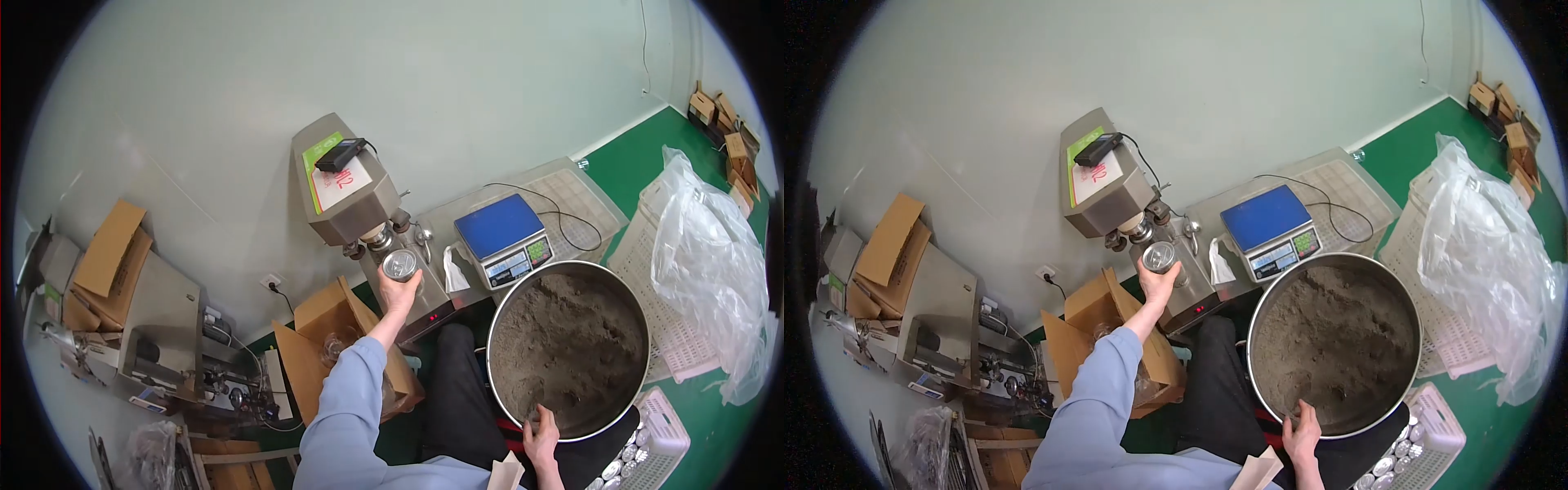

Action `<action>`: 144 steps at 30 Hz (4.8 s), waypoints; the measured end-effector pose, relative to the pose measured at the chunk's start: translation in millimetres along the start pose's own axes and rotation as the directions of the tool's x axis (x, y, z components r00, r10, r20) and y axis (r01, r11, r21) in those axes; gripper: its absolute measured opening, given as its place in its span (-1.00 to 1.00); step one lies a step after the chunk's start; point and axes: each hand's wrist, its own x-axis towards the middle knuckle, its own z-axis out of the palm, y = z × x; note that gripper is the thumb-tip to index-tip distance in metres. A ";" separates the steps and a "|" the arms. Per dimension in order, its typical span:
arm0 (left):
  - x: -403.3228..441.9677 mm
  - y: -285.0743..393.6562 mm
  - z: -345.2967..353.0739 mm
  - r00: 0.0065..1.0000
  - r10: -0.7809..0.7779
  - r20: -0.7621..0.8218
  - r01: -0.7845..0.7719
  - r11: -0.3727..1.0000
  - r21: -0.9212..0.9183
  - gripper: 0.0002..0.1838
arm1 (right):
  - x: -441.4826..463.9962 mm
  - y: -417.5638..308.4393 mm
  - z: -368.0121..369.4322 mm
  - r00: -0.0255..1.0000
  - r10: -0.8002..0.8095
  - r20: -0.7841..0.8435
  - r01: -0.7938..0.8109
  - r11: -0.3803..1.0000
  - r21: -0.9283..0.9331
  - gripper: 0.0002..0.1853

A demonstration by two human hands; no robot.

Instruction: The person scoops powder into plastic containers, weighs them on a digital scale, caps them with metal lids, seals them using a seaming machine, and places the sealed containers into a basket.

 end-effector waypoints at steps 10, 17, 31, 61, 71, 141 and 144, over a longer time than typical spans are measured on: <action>55.2 -33.5 12.7 0.993 -0.077 -0.092 0.082 0.996 0.048 0.02 | 8.7 10.6 18.1 1.000 0.009 -0.021 -0.011 0.994 -0.109 -0.54; 76.0 -27.8 23.0 0.997 -0.029 -0.069 0.037 0.993 0.115 0.03 | 9.8 11.4 22.5 1.000 0.022 -0.017 -0.025 0.983 -0.184 -0.62; -64.6 106.7 -82.7 0.568 0.616 0.546 -0.659 0.737 -0.146 -0.10 | 10.6 12.8 21.4 0.999 0.046 -0.003 -0.045 0.985 -0.165 -0.68; -48.2 245.7 -44.6 0.147 0.876 0.459 -0.969 0.220 -0.110 -0.69 | 0.0 18.1 13.0 0.999 0.044 0.002 -0.043 0.986 -0.158 -0.75; -342.3 67.0 19.0 0.215 0.525 0.824 -0.425 0.810 -0.405 -0.46 | 5.1 16.1 14.2 0.997 0.072 -0.008 -0.072 0.977 -0.202 -0.85; -377.3 56.4 34.1 0.441 0.308 0.843 -0.605 0.796 0.026 -0.75 | 21.3 10.6 31.1 0.993 0.102 0.057 -0.077 0.940 -0.333 -0.79; -381.4 52.1 35.0 0.459 0.324 0.827 -0.604 0.797 0.023 -0.75 | 20.7 11.8 31.8 0.994 0.090 0.060 -0.063 0.935 -0.349 -0.79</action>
